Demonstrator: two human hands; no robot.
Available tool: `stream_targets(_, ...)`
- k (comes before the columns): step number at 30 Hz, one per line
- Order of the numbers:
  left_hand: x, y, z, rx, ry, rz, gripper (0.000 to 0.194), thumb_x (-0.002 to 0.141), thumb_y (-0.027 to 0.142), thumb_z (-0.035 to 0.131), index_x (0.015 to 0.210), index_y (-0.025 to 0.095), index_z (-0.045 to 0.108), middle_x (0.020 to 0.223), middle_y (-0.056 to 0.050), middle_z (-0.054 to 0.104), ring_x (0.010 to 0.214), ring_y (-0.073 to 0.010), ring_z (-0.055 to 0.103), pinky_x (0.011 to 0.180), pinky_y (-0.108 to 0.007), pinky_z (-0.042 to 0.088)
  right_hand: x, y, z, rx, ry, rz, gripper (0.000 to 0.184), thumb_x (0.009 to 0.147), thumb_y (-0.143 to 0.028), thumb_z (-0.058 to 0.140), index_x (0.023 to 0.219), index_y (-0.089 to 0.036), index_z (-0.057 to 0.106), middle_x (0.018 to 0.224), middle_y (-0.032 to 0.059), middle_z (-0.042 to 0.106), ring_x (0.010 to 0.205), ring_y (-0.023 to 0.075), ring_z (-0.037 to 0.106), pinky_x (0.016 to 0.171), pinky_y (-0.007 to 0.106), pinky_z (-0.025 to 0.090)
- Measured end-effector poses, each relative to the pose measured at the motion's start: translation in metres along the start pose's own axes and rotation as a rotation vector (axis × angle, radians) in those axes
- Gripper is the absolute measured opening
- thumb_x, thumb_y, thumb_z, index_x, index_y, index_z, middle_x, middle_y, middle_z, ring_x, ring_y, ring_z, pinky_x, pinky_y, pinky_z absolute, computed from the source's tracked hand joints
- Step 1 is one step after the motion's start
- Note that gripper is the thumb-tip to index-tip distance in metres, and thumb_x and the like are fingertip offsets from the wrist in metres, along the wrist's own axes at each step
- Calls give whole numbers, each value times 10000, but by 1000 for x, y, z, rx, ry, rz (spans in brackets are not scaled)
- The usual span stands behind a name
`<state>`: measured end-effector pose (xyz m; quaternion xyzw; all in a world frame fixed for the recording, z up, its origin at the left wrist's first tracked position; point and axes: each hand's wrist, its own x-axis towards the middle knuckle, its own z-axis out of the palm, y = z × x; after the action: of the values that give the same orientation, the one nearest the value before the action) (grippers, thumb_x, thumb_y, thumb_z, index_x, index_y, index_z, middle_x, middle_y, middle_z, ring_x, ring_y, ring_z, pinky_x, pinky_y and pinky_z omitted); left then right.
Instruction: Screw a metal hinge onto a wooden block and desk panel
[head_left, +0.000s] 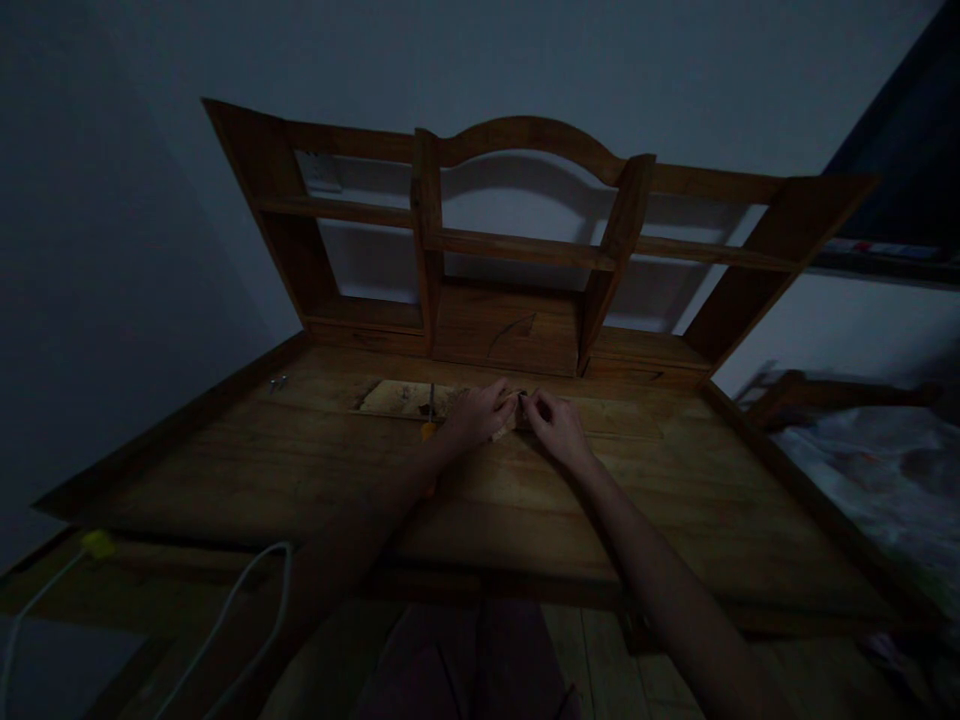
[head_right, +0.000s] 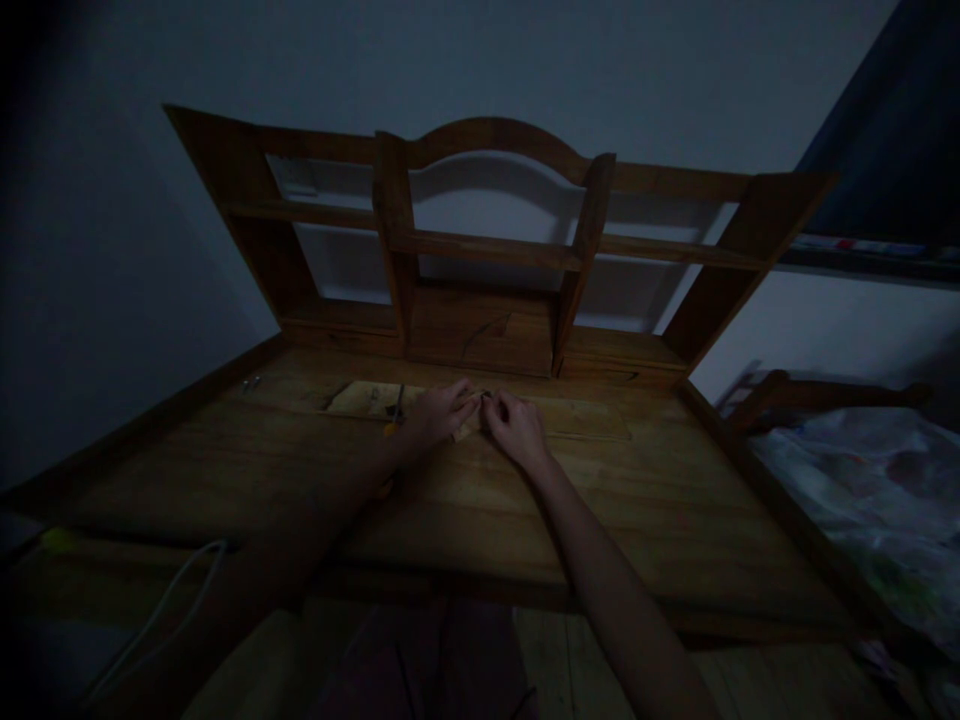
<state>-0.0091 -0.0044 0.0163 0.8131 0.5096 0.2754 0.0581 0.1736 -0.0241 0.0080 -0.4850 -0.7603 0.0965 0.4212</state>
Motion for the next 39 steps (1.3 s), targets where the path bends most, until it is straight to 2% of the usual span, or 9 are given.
stream_targets(7,0,1,-1,-18,8,26,265,995,423,441,1070,219,594,914,-59,734,869,-224,700,708,-281,423,-1,-2,-2,-18,5,-2,201,947,-398,510,833,-238,552,656,-23,583,572,149,546,579,262,377)
stream_targets(16,1,0,1,-14,21,27,286,994,435,445,1087,212,597,924,-70,730,866,-220,693,715,-285,428,0,0,-1,-32,-9,-44,292,1015,-431,391,892,-236,570,787,40,669,720,208,642,679,304,425)
stream_targets(23,0,-3,2,-71,53,61,333,1010,482,390,1057,222,593,921,-59,730,829,-209,690,690,-286,416,-1,-2,-2,-20,-2,-26,205,996,-397,435,967,-237,560,805,32,681,663,190,624,638,289,424)
stream_targets(29,3,-3,2,-87,48,42,255,986,440,460,1015,233,605,897,-35,722,809,-184,676,697,-269,415,-2,-4,-3,11,-1,-18,172,966,-372,486,1021,-234,570,759,8,655,637,166,609,626,262,428)
stream_targets(35,3,-1,-2,-127,82,73,159,940,357,543,952,223,628,907,-27,724,808,-172,665,684,-261,410,-2,-6,-3,-8,-22,-9,253,984,-454,471,928,-228,571,726,0,640,636,159,596,630,261,404)
stream_targets(39,1,1,-5,-113,116,108,143,928,326,562,936,214,651,951,-39,727,851,-177,662,728,-266,422,-1,-2,-3,-46,-38,-30,315,1021,-428,396,863,-226,579,761,21,658,699,171,615,675,276,393)
